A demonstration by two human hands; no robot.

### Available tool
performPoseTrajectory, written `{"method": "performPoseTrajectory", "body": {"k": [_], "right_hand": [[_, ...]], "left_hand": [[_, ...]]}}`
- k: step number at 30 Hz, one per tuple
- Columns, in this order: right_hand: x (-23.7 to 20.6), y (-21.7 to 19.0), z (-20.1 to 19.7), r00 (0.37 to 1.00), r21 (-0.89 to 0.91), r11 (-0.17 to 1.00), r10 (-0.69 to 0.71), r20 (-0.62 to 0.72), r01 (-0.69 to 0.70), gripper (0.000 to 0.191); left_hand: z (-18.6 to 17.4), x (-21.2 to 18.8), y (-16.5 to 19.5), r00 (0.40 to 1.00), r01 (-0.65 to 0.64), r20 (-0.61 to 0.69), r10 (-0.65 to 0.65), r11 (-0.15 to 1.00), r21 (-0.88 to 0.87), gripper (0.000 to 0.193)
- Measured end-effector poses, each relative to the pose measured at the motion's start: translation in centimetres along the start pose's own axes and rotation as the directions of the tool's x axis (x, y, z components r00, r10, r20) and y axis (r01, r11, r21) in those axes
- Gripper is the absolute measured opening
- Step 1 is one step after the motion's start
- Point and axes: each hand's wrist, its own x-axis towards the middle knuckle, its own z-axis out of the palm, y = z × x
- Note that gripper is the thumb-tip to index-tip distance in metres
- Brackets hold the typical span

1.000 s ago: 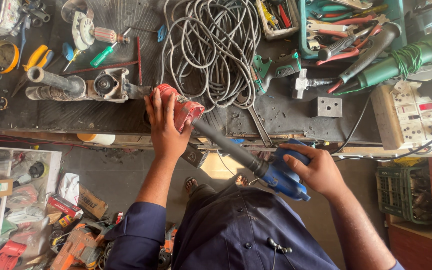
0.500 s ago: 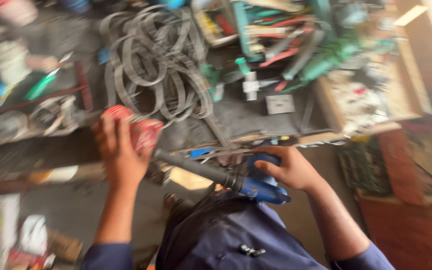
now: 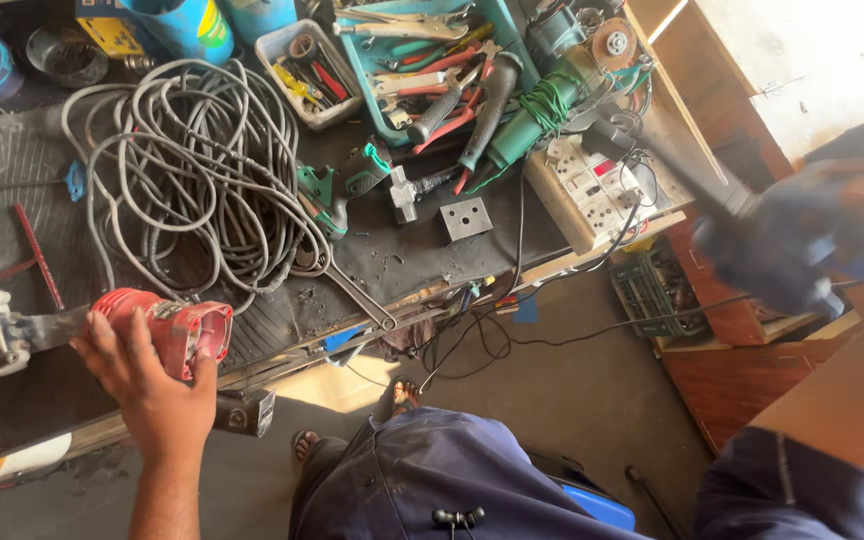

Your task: The person disassembles and cleans parts of a power tool at a cluttered workbench. They separate the motor housing and fan cover, then use a handheld air blower to blow dust and debris off the housings and internal components, turning parts over to clean different sides, and finally handle a length of rebar rod near the tool.

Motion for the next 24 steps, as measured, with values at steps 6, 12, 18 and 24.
{"method": "performPoseTrajectory", "body": {"k": [6,12,18,24], "right_hand": [[6.9,1.4,0.7,0.926,0.135,0.989,-0.007,-0.377,0.063,0.041],[12.2,-1.2,4.3,0.912,0.236,0.972,0.100,-0.397,-0.004,0.054],[14.5,-1.3,7.8,0.777,-0.115,0.991,-0.129,-0.616,0.074,0.065],[14.5,-2.1,8.9,0.709,-0.068,0.938,-0.302,-0.637,0.339,0.056]], "left_hand": [[0.0,0.1,0.1,1.000,-0.027,-0.016,0.027,1.000,-0.002,0.086],[-0.1,0.3,0.2,0.998,-0.045,-0.034,0.045,0.999,0.003,0.086],[0.1,0.3,-0.1,0.999,-0.037,-0.034,0.038,0.999,0.028,0.085],[0.3,0.0,-0.4,0.999,-0.035,-0.036,0.035,0.999,0.002,0.084]]}}
